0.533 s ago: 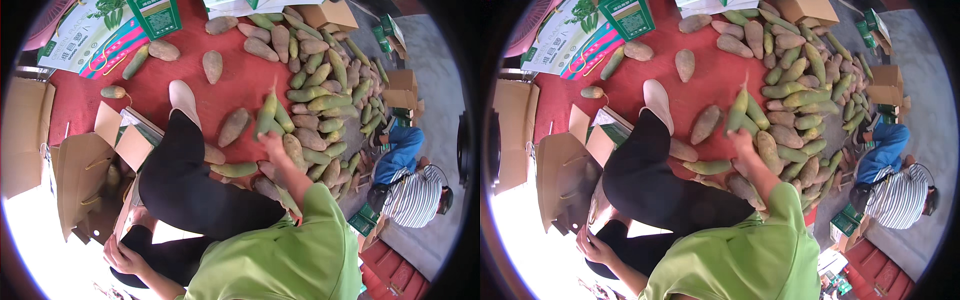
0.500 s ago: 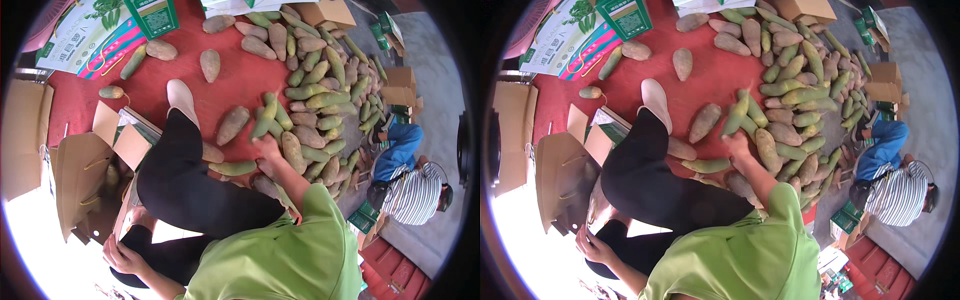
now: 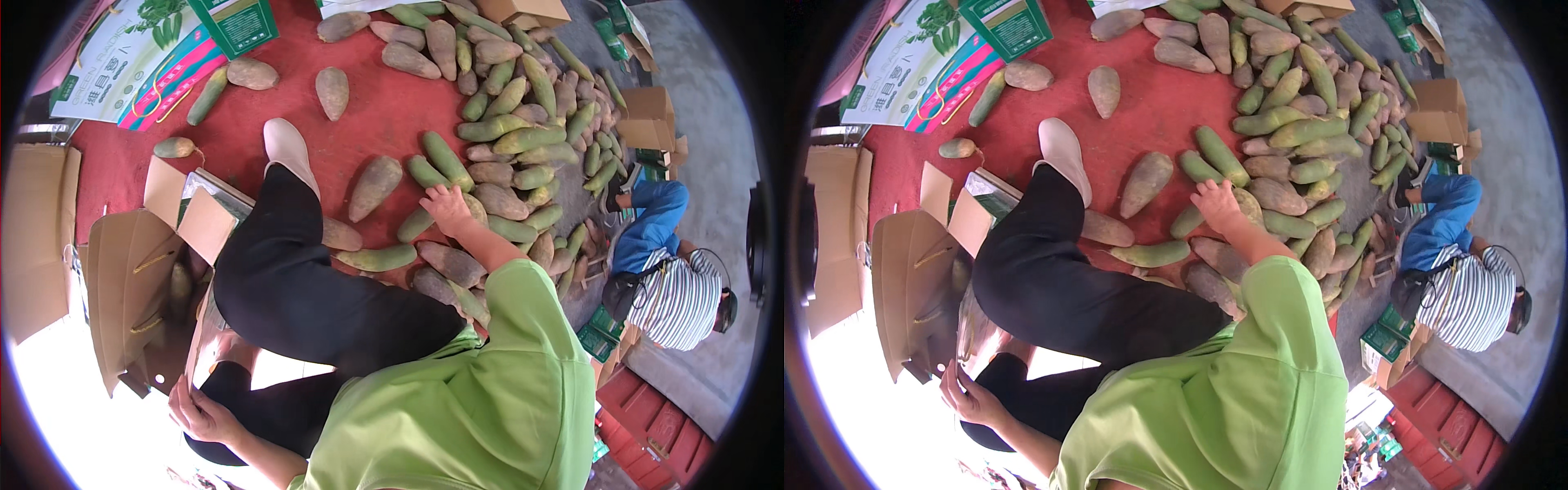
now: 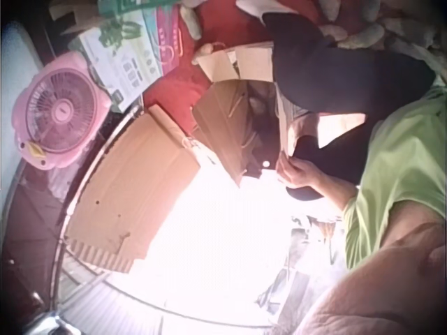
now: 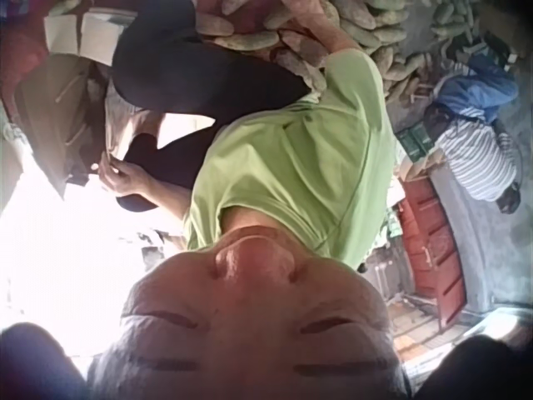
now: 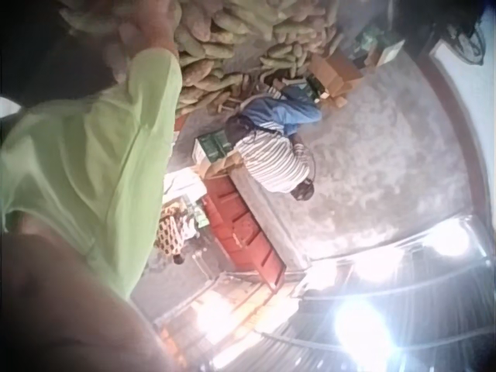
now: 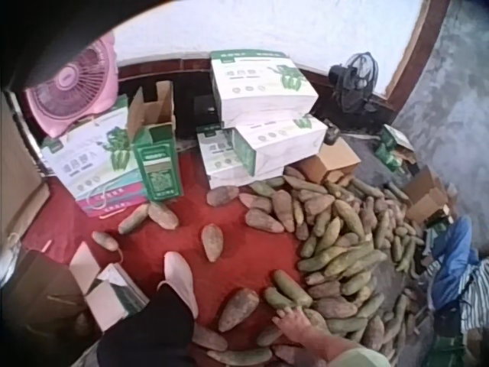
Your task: Sorting large root vegetables and placing them into cardboard boxes while using a scale.
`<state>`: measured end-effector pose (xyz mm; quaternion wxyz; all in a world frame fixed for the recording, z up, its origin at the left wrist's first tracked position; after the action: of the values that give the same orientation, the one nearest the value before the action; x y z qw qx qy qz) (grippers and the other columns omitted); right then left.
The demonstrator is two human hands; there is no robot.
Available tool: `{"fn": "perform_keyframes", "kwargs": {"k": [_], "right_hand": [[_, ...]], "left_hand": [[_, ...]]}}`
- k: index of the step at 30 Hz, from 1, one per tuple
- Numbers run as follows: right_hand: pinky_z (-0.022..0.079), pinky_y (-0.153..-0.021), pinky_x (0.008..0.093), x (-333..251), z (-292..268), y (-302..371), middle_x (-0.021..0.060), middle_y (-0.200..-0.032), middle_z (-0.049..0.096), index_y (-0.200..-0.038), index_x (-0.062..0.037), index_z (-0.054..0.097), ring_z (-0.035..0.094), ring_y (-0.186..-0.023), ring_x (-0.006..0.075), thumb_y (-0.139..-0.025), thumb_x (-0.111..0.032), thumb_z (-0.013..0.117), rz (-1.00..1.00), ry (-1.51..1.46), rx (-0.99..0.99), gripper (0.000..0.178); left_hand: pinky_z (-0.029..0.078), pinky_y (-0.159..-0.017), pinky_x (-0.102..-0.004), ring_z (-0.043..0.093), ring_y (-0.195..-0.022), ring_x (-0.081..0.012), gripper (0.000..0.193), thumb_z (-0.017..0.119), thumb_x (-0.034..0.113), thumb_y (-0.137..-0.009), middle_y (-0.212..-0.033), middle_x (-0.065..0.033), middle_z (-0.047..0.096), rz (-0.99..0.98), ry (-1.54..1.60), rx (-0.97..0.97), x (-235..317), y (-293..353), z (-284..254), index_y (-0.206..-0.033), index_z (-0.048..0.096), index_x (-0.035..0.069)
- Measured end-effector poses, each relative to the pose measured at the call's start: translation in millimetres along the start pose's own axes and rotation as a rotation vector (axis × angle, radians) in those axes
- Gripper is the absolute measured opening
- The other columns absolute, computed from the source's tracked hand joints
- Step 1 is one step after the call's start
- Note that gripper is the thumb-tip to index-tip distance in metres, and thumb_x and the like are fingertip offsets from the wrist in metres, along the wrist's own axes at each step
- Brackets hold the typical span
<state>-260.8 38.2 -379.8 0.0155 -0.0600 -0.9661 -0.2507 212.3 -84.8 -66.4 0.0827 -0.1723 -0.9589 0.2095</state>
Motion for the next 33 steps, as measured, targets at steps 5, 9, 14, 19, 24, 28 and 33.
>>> {"fn": "perform_keyframes", "kwargs": {"k": [5, 9, 14, 19, 24, 28, 33], "right_hand": [[0.037, -0.092, 0.0466, -2, 21, -15, 0.0007, -0.109, 0.057, -0.112, -0.021, 0.062, 0.05, -0.11, 0.0196, -0.086, -0.016, 0.053, -0.137, 0.155, -0.07, 0.027], [0.037, -0.091, 0.0471, 5, 29, -17, 0.0003, -0.103, 0.059, -0.106, -0.0211, 0.063, 0.052, -0.108, 0.0202, -0.085, -0.016, 0.053, -0.208, 0.188, 0.005, 0.024], [0.04, -0.088, 0.0445, -2, 16, -21, 0.0004, -0.102, 0.06, -0.104, -0.0201, 0.063, 0.053, -0.106, 0.0211, -0.084, -0.016, 0.054, -0.225, 0.269, -0.117, 0.021], [0.045, -0.084, 0.0432, 20, -40, -17, 0.0055, -0.101, 0.06, -0.106, -0.0156, 0.062, 0.055, -0.104, 0.0271, -0.061, -0.015, 0.077, 0.064, 0.071, -0.072, 0.048], [0.044, -0.088, 0.0443, 41, -120, -21, 0.0115, -0.103, 0.061, -0.112, -0.0099, 0.06, 0.053, -0.103, 0.0344, -0.055, -0.009, 0.08, 0.071, -0.228, 0.266, 0.061], [0.042, -0.09, 0.0439, 3, -255, -17, 0.015, -0.105, 0.058, -0.116, -0.0048, 0.057, 0.052, -0.103, 0.0369, -0.059, -0.003, 0.076, -0.07, -0.382, 0.555, 0.061], [0.042, -0.088, 0.0412, -77, -395, -1, 0.0138, -0.109, 0.058, -0.118, -0.0056, 0.057, 0.052, -0.101, 0.0346, -0.062, -0.006, 0.075, -0.348, -0.383, 0.754, 0.059]], "left_hand": [[0.05, -0.075, -0.0376, 0.063, -0.083, -0.0289, 0.018, 0.057, -0.004, -0.084, -0.091, -0.0116, 0.066, -0.067, 0.021, 0.006, -3, 4, -3, -0.098, 0.067, 0.001], [0.049, -0.079, -0.0377, 0.063, -0.084, -0.0289, 0.023, 0.058, -0.009, -0.077, -0.09, -0.0129, 0.066, -0.037, 0.059, -0.004, 8, -6, -3, -0.096, 0.066, 0.001], [0.048, -0.077, -0.0357, 0.065, -0.083, -0.0264, 0.029, 0.06, -0.007, -0.068, -0.089, -0.0084, 0.068, -0.026, 0.023, 0.019, 12, -11, -10, -0.093, 0.067, 0.004], [0.045, -0.069, -0.0315, 0.065, -0.077, -0.0193, 0.022, 0.07, 0.002, -0.066, -0.084, -0.0022, 0.067, -0.019, 0.022, 0.066, 9, -17, -11, -0.087, 0.069, 0.008], [0.043, -0.065, -0.0313, 0.063, -0.074, -0.0179, 0.019, 0.069, 0.005, -0.069, -0.083, -0.0003, 0.065, -0.038, 0.033, 0.068, 6, -16, -16, -0.088, 0.07, 0.009], [0.043, -0.065, -0.0314, 0.062, -0.073, -0.0174, 0.019, 0.068, 0.009, -0.069, -0.081, -0.0007, 0.063, -0.034, 0.049, 0.086, 5, -19, -17, -0.088, 0.07, 0.009], [0.045, -0.067, -0.0324, 0.062, -0.073, -0.0185, 0.018, 0.066, 0.009, -0.069, -0.08, -0.0013, 0.063, -0.031, 0.064, 0.103, 8, -18, -18, -0.087, 0.07, 0.009]]}}
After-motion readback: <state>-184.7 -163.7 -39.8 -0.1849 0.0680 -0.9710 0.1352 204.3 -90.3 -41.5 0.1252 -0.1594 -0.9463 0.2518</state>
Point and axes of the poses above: each hand's wrist, its own y-axis away from the middle knuckle, its own z-axis out of the palm, x = y × z, the point moved 7 cm from there along -y, towards the middle knuckle
